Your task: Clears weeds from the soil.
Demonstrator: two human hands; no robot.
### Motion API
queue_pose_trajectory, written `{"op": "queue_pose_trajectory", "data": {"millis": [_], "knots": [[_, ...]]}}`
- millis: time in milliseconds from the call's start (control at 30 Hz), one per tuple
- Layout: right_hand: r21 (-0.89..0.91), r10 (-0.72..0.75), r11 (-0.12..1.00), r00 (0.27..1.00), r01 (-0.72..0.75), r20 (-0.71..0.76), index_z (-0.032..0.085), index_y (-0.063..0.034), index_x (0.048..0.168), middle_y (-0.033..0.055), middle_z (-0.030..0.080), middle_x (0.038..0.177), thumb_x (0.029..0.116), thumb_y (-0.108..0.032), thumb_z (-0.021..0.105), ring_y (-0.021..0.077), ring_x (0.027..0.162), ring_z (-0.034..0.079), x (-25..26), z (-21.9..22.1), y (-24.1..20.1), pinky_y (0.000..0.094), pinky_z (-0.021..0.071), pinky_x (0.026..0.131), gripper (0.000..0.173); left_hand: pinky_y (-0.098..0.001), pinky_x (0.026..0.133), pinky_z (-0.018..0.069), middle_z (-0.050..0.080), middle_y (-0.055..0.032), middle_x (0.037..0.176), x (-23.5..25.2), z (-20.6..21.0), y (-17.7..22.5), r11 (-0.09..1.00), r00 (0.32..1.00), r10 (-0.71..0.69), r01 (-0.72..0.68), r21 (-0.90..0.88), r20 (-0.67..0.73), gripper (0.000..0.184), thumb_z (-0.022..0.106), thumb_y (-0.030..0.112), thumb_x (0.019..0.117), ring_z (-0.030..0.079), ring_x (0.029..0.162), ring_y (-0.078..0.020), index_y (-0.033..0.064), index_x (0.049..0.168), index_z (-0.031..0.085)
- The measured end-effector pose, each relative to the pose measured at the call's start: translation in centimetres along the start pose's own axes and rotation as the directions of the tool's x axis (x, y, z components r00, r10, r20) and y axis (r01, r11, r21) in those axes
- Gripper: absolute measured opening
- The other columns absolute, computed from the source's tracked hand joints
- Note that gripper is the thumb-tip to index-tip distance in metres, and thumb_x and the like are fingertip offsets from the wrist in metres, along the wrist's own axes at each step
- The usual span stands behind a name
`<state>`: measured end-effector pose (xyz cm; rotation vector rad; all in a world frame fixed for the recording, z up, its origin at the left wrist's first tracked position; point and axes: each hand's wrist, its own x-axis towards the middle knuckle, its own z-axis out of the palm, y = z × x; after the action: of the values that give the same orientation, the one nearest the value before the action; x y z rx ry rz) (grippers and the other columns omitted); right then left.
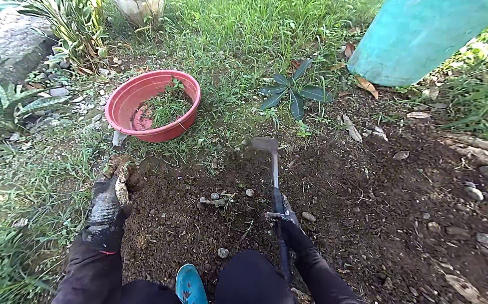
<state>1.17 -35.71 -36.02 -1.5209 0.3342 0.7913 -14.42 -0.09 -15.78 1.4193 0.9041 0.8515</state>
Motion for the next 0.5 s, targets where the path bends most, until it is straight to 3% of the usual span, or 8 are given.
{"op": "queue_pose_trajectory", "data": {"millis": [33, 100, 200, 233, 300, 367, 433, 500], "knots": [[0.048, -0.046, 0.998, 0.999, 0.046, -0.006, 0.049, 0.0014, 0.132, 0.0079, 0.059, 0.087, 0.1020, -0.008, 0.056, 0.0125, 0.065, 0.059, 0.5, 1.0, -0.6, 0.0299, 0.0539, 0.058, 0.032, -0.0205, 0.056, 0.0536, 0.060, 0.0058, 0.077, 0.2, 0.2, 0.0, 1.000, 1.000, -0.004, 0.004, -0.008, -0.003, 0.012, 0.048, 0.014, 0.1089, 0.059, 0.061, -0.0025, 0.0092, 0.115, 0.056], [0.009, -0.096, 0.995, 0.994, 0.096, 0.051, 0.054, 0.0061, 0.128, 0.0087, 0.060, 0.094, 0.1080, -0.012, 0.046, 0.0112, 0.075, 0.059, 1.8, 2.8, -0.8, 0.0277, 0.0541, 0.071, 0.028, -0.0197, 0.056, 0.0534, 0.060, 0.0061, 0.077, 0.2, 0.2, 0.1, 1.000, 1.000, 0.010, -0.010, -0.011, 0.018, 0.014, 0.046, 0.015, 0.1096, 0.059, 0.061, -0.0024, 0.0094, 0.116, 0.057], [-0.162, 0.050, 0.987, 0.978, -0.017, 0.204, 0.054, 0.0055, 0.123, 0.0069, 0.059, 0.086, 0.1057, -0.012, 0.050, 0.0131, 0.070, 0.060, 1.7, 2.2, 2.6, 0.0317, 0.0551, 0.067, 0.025, -0.0197, 0.055, 0.0532, 0.060, 0.0071, 0.073, -0.1, 0.3, 0.3, 0.999, 0.999, 0.023, -0.022, -0.025, 0.039, 0.013, 0.045, 0.014, 0.1096, 0.058, 0.059, -0.0024, 0.0102, 0.111, 0.057], [-0.225, 0.078, 0.974, 0.974, -0.029, 0.212, 0.051, 0.0032, 0.128, 0.0081, 0.060, 0.086, 0.1020, -0.012, 0.056, 0.0141, 0.068, 0.060, 1.0, 1.2, 3.7, 0.0326, 0.0556, 0.064, 0.031, -0.0205, 0.055, 0.0538, 0.059, 0.0067, 0.073, 0.0, 0.4, 0.4, 0.999, 0.999, 0.016, -0.015, -0.035, 0.037, 0.012, 0.045, 0.014, 0.1096, 0.059, 0.059, -0.0032, 0.0101, 0.111, 0.056], [-0.293, 0.132, 0.953, 0.977, -0.078, 0.170, 0.030, -0.0098, 0.155, 0.0145, 0.061, 0.098, 0.0934, -0.006, 0.067, 0.0182, 0.067, 0.059, -0.7, -0.7, 4.1, 0.0366, 0.0526, 0.059, 0.072, -0.0209, 0.054, 0.0544, 0.059, 0.0063, 0.072, 0.2, 0.3, 0.4, 0.999, 1.000, 0.007, -0.006, -0.034, 0.015, 0.011, 0.044, 0.014, 0.1098, 0.059, 0.058, -0.0039, 0.0102, 0.112, 0.055], [-0.223, 0.107, 0.972, 0.985, -0.075, 0.135, 0.012, -0.0254, 0.164, 0.0173, 0.060, 0.103, 0.0869, 0.001, 0.070, 0.0207, 0.062, 0.057, -1.0, -2.0, 3.7, 0.0390, 0.0508, 0.052, 0.100, -0.0213, 0.056, 0.0542, 0.059, 0.0063, 0.075, 0.4, 0.2, -0.1, 1.000, 1.000, -0.009, 0.009, -0.007, 0.007, 0.012, 0.046, 0.015, 0.1096, 0.059, 0.060, -0.0036, 0.0104, 0.114, 0.056], [-0.094, 0.018, 0.996, 0.997, -0.011, 0.076, 0.026, -0.0157, 0.158, 0.0125, 0.060, 0.091, 0.0919, -0.003, 0.067, 0.0176, 0.060, 0.058, -0.4, -1.3, 2.3, 0.0357, 0.0526, 0.052, 0.078, -0.0218, 0.057, 0.0544, 0.058, 0.0061, 0.075, 0.2, 0.7, -0.1, 1.000, 1.000, -0.015, 0.015, -0.003, 0.015, 0.011, 0.047, 0.015, 0.1096, 0.059, 0.061, -0.0038, 0.0104, 0.113, 0.056], [-0.029, -0.091, 0.995, 0.995, 0.093, 0.041, 0.049, 0.0017, 0.132, 0.0080, 0.061, 0.089, 0.1030, -0.010, 0.055, 0.0125, 0.068, 0.060, 0.9, 1.0, 0.2, 0.0299, 0.0549, 0.063, 0.032, -0.0219, 0.056, 0.0550, 0.060, 0.0060, 0.074, 0.0, 0.8, 0.2, 1.000, 0.999, 0.008, -0.007, -0.024, 0.031, 0.012, 0.046, 0.014, 0.1095, 0.060, 0.060, -0.0042, 0.0095, 0.112, 0.058]]}}
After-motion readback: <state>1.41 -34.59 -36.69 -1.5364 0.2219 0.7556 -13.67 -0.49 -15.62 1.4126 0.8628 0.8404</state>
